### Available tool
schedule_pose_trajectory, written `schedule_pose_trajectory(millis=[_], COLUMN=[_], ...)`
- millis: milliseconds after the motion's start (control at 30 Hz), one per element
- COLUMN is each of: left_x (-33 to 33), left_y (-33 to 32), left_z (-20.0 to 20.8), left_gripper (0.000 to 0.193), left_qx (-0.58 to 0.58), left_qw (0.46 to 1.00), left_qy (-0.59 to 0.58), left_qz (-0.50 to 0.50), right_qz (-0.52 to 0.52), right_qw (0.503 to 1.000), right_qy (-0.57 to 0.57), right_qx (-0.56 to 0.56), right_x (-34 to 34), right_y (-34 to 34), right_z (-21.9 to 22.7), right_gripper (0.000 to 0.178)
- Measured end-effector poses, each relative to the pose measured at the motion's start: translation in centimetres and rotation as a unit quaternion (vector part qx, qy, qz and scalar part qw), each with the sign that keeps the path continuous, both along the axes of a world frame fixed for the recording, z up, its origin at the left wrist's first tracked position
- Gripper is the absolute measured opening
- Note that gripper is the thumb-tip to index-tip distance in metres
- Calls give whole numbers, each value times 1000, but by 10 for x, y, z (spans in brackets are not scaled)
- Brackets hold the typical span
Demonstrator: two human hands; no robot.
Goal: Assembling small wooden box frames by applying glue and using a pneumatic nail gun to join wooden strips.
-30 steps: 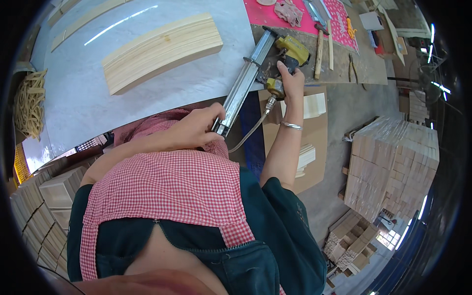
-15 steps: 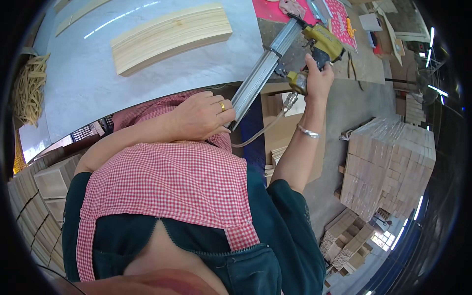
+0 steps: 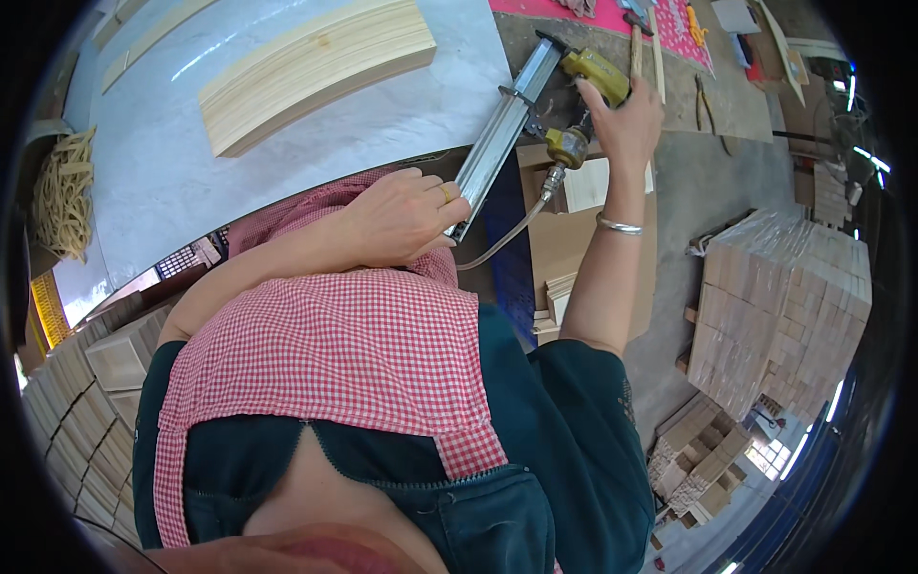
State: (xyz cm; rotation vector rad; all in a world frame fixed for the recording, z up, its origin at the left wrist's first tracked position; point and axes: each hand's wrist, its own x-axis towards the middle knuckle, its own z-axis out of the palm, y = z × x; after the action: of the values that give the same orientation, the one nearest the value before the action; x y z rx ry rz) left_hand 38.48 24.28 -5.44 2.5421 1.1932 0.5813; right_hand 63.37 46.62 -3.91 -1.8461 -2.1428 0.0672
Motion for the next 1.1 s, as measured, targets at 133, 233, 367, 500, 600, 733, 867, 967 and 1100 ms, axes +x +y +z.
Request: schedule_pose_trajectory(millis=[133, 233, 367, 500, 600, 733, 867, 967, 1100], left_x=[4, 3, 0, -1, -2, -3, -2, 0, -1], left_y=[0, 2, 1, 10, 12, 14, 32, 35, 35], left_z=[0, -1, -2, 3, 2, 2, 2, 11, 16], left_gripper=[33, 34, 32, 29, 28, 29, 30, 30, 30], left_qx=[-14, -24, -32, -32, -33, -38, -16, -13, -14], left_qw=[1000, 1000, 999, 999, 999, 999, 999, 998, 998], left_qy=[-6, -8, -7, -11, -13, -14, -31, -52, -68], left_qz=[-9, -10, -5, 5, 8, 5, 33, 20, 11], right_qz=[200, 245, 218, 203, 196, 186, 170, 200, 260], right_qw=[977, 966, 961, 956, 954, 953, 956, 963, 958], right_qy=[13, -57, -171, -208, -224, -234, -217, -153, 44], right_qx=[74, 56, -13, -24, -31, -42, -95, -101, -113], right_x=[-16, -14, -29, -35, -39, -46, -59, -30, -4], right_y=[32, 48, 49, 50, 50, 48, 47, 68, 78], right_z=[-18, -37, -28, -20, -18, -11, 6, -15, -30], right_gripper=[89, 90, 89, 86, 85, 86, 74, 70, 59])
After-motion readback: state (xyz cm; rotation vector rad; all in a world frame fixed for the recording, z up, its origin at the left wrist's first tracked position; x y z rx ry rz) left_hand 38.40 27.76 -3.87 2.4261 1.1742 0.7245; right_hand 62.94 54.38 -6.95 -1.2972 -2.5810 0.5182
